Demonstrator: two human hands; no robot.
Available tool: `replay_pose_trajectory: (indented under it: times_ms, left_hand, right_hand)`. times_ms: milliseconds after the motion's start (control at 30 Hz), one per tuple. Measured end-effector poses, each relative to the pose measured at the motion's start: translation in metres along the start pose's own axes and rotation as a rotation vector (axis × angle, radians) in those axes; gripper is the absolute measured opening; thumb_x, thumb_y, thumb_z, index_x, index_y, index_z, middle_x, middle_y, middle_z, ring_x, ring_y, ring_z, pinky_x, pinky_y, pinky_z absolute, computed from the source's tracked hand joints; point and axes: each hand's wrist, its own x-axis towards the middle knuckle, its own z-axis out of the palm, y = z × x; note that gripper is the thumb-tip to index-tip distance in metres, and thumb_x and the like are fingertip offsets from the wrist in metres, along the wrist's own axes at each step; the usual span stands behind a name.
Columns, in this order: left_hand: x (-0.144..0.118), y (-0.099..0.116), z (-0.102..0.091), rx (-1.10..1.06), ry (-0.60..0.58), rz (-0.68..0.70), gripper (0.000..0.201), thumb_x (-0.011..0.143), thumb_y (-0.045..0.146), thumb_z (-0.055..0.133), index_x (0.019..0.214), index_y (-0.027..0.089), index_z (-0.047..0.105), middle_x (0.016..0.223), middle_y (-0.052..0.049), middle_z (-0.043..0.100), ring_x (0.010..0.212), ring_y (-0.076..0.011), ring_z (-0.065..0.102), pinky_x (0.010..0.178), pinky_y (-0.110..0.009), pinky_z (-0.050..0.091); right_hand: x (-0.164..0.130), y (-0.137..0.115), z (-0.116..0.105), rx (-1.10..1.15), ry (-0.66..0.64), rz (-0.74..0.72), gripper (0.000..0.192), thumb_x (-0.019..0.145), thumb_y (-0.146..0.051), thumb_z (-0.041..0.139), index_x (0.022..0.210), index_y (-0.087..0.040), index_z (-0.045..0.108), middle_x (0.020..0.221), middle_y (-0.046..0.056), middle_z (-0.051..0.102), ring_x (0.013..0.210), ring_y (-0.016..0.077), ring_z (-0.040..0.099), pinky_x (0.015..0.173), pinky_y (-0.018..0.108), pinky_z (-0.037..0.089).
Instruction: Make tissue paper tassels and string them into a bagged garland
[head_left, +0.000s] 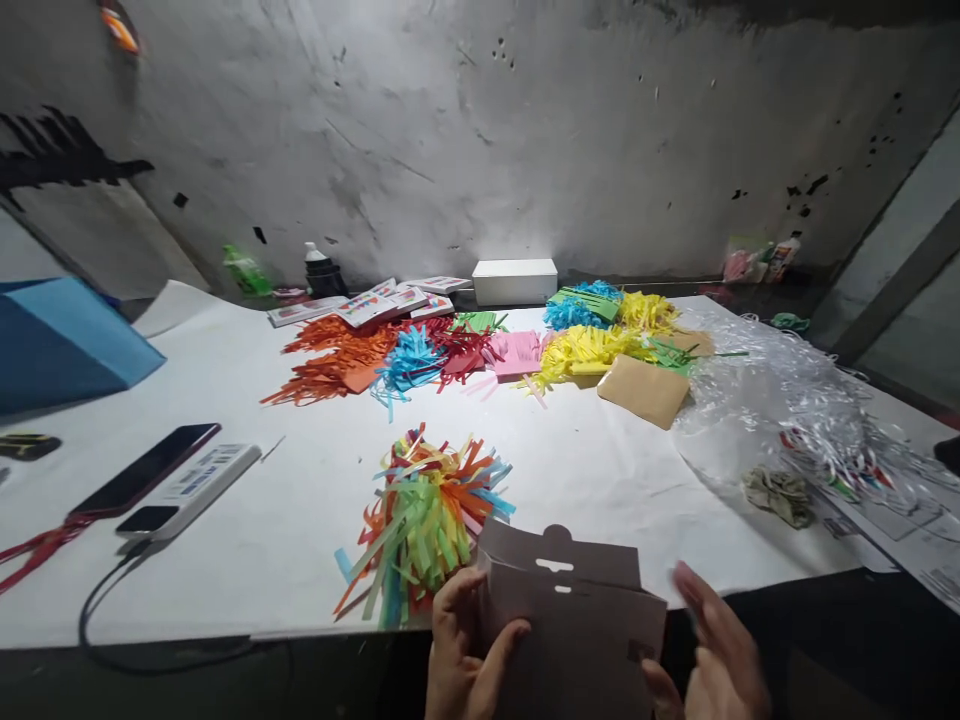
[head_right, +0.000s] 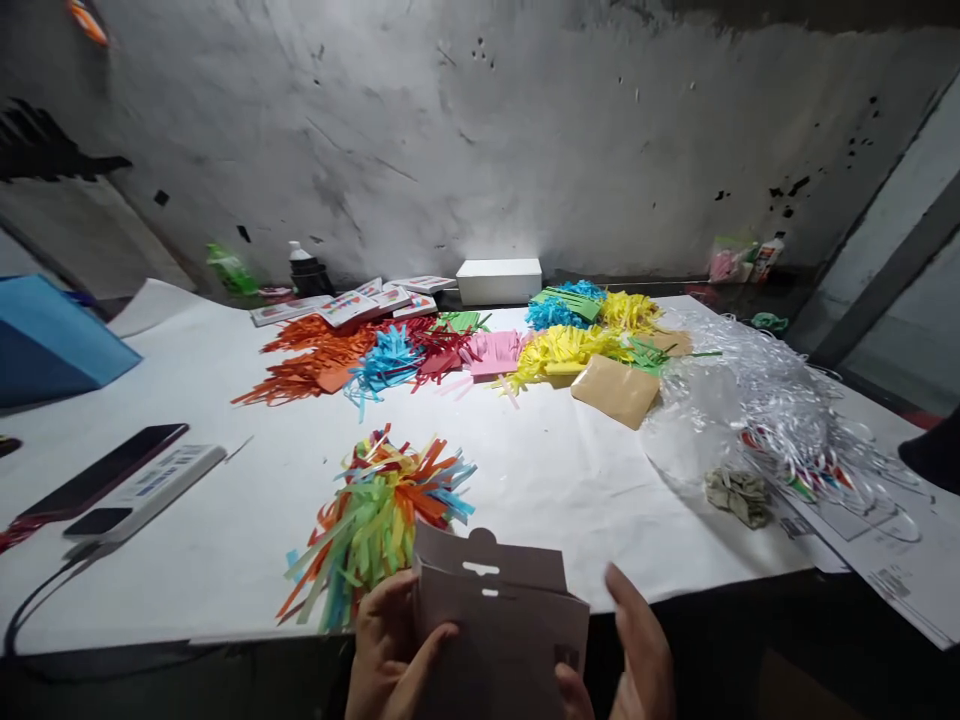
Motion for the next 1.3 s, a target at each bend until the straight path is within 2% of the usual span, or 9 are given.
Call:
replay_pose_trajectory:
  times_ms: [133,433,633,700,833,900,967,1100,1300]
  left_hand:
    - [-0.011,0.003,0.006,0.036,-0.027,0.114,0.043,0.078,0.044,0.081,0.114,0.028,0.062,0.116,-0.004,0.067,0.112,-0.0181,0.065,0.100,-0.021,0.049]
    - [-0.019,-0.003,-0.004,0.249,-0.263,0.281,0.054,0.092,0.034,0.065,0.143,0.028,0.049,0.139,-0.012,0.061,0.128,-0.0294,0.059,0.107,-0.039,0.050]
    - [-0.005,0.020,-0.008,0.198,-0.620,0.254,0.047,0.097,0.041,0.053,0.141,0.024,0.056,0.125,-0.012,0.072,0.110,-0.0292,0.071,0.095,-0.035,0.058]
    - [0.000,0.032,-0.006,0.180,-0.629,0.211,0.038,0.097,0.045,0.053,0.125,0.027,0.069,0.103,-0.008,0.079,0.087,-0.0246,0.076,0.077,-0.027,0.061]
    - [0.009,0.050,-0.005,0.224,-0.286,0.154,0.036,0.095,0.052,0.053,0.101,0.025,0.077,0.085,-0.006,0.079,0.071,-0.0208,0.073,0.066,-0.025,0.057]
    - [0.014,0.056,-0.006,0.247,-0.141,0.123,0.036,0.092,0.053,0.058,0.099,0.024,0.077,0.086,-0.006,0.079,0.077,-0.0231,0.073,0.071,-0.028,0.057]
    - [0.016,0.058,-0.006,0.245,-0.065,0.087,0.038,0.089,0.056,0.060,0.098,0.023,0.077,0.088,-0.007,0.078,0.081,-0.0253,0.072,0.074,-0.030,0.058]
    - [0.005,0.054,-0.002,0.154,-0.149,-0.021,0.044,0.086,0.061,0.061,0.099,0.022,0.076,0.088,-0.008,0.077,0.076,-0.0245,0.070,0.069,-0.029,0.057]
    - [-0.004,0.042,-0.003,0.192,-0.325,-0.034,0.053,0.086,0.068,0.055,0.090,0.021,0.079,0.077,-0.009,0.074,0.065,-0.0232,0.066,0.059,-0.027,0.054]
  right_hand:
    - [0.039,-0.010,-0.012,-0.403,-0.326,-0.483,0.032,0.093,-0.020,0.063,0.125,-0.016,0.064,0.108,0.010,0.072,0.100,0.0235,0.068,0.093,0.036,0.050]
    - [0.082,-0.043,0.003,-0.482,-0.702,-0.418,0.012,0.091,-0.017,0.050,0.092,-0.017,0.062,0.060,0.002,0.063,0.051,0.0214,0.059,0.057,0.033,0.042]
    - [0.088,-0.043,0.021,-0.133,-1.117,-0.255,0.017,0.077,-0.010,0.064,0.087,-0.024,0.066,0.075,-0.004,0.075,0.063,0.0150,0.070,0.054,0.022,0.044]
    - [0.091,-0.040,0.023,-0.051,-1.023,-0.294,0.016,0.086,-0.011,0.058,0.090,-0.023,0.068,0.072,-0.003,0.073,0.061,0.0139,0.069,0.057,0.021,0.047]
    - [0.086,-0.032,0.010,-0.061,-0.502,-0.421,0.029,0.090,-0.011,0.061,0.116,-0.023,0.067,0.099,0.005,0.075,0.094,0.0204,0.071,0.087,0.031,0.054]
    - [0.071,-0.029,0.005,-0.041,-0.248,-0.216,0.060,0.081,-0.023,0.079,0.136,-0.026,0.056,0.129,0.010,0.066,0.119,0.0277,0.063,0.100,0.040,0.051]
    - [0.047,-0.028,0.006,0.074,-0.165,0.156,0.077,0.070,-0.046,0.087,0.137,-0.025,0.056,0.132,0.013,0.065,0.115,0.0320,0.065,0.089,0.040,0.057]
    - [0.007,-0.030,0.016,0.243,-0.167,0.856,0.048,0.073,-0.059,0.078,0.096,-0.017,0.077,0.083,0.009,0.078,0.072,0.0306,0.074,0.059,0.033,0.059]
    - [0.005,-0.027,0.020,0.355,0.089,1.072,0.050,0.067,-0.059,0.081,0.092,-0.016,0.076,0.075,0.010,0.076,0.067,0.0301,0.072,0.057,0.034,0.057]
